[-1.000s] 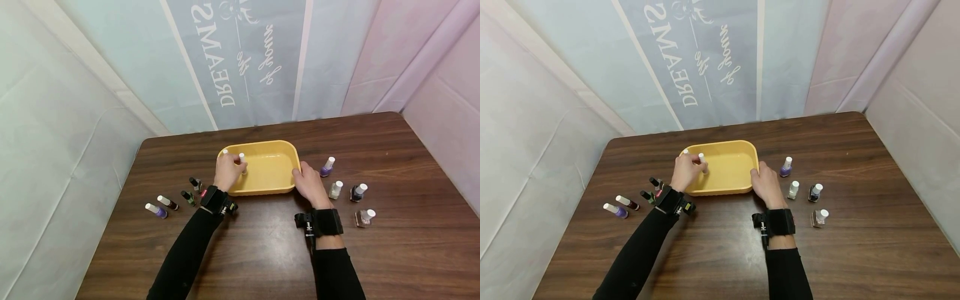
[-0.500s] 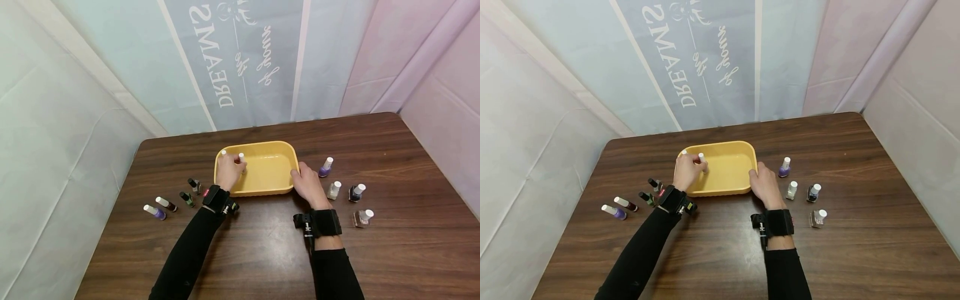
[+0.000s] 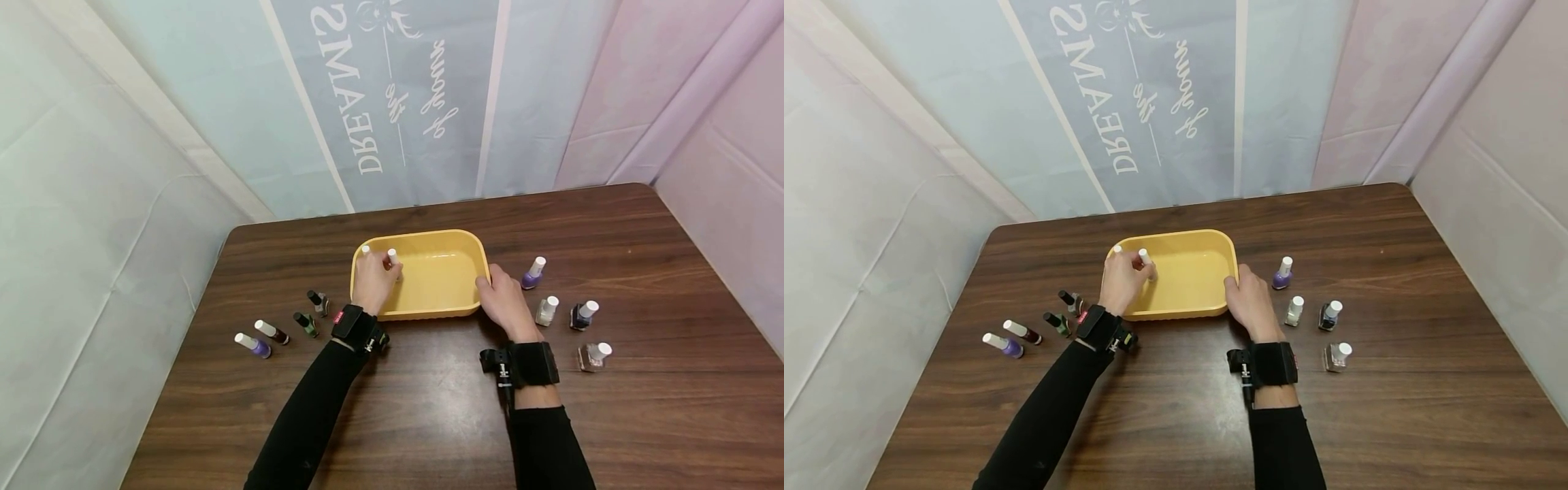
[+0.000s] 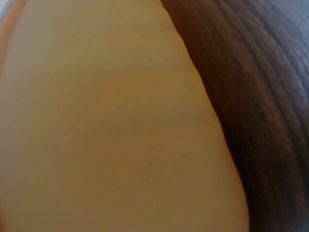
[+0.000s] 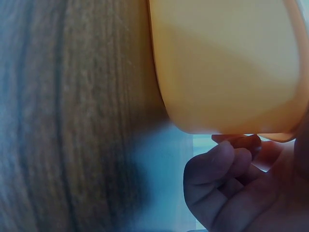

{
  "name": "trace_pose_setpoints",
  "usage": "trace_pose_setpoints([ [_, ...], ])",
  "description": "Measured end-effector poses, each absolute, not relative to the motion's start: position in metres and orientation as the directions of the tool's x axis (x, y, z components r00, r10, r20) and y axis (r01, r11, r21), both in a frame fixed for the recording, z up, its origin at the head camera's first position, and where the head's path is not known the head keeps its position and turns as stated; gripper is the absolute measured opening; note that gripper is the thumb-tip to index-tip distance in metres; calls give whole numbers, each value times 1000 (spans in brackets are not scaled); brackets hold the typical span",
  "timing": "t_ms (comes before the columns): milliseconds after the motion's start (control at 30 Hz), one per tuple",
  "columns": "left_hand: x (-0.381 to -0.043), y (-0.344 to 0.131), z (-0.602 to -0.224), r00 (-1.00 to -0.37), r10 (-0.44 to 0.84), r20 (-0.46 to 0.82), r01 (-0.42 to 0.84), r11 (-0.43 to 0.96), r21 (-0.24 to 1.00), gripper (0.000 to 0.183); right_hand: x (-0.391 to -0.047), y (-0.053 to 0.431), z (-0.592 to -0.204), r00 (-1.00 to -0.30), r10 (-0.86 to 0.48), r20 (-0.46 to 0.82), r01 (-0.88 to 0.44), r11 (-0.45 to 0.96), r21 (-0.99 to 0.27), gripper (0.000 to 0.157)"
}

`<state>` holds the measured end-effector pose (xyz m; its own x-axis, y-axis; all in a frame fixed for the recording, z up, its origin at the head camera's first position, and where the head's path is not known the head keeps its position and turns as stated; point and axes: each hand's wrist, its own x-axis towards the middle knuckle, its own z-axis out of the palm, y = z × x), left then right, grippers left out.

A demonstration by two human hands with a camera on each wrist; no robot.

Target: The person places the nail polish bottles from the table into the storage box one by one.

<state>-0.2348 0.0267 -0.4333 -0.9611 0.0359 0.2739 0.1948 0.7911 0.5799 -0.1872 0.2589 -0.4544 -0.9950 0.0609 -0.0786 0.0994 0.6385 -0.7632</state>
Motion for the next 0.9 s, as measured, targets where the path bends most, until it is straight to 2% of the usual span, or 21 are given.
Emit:
trace_pose_setpoints([
  [300, -234, 29, -432, -970, 34, 242, 156, 850, 503, 18, -187, 260, -455, -996, 57, -72, 92, 638, -764, 33],
  [533, -237, 31, -434, -957, 49, 285, 165, 901, 401, 28, -187, 260, -455, -996, 56, -68, 88, 640, -763, 33],
  [900, -240, 34, -435, -952, 26, 306, 148, 911, 384, 36, -188, 259, -454, -997, 54, -59, 80, 646, -759, 35],
])
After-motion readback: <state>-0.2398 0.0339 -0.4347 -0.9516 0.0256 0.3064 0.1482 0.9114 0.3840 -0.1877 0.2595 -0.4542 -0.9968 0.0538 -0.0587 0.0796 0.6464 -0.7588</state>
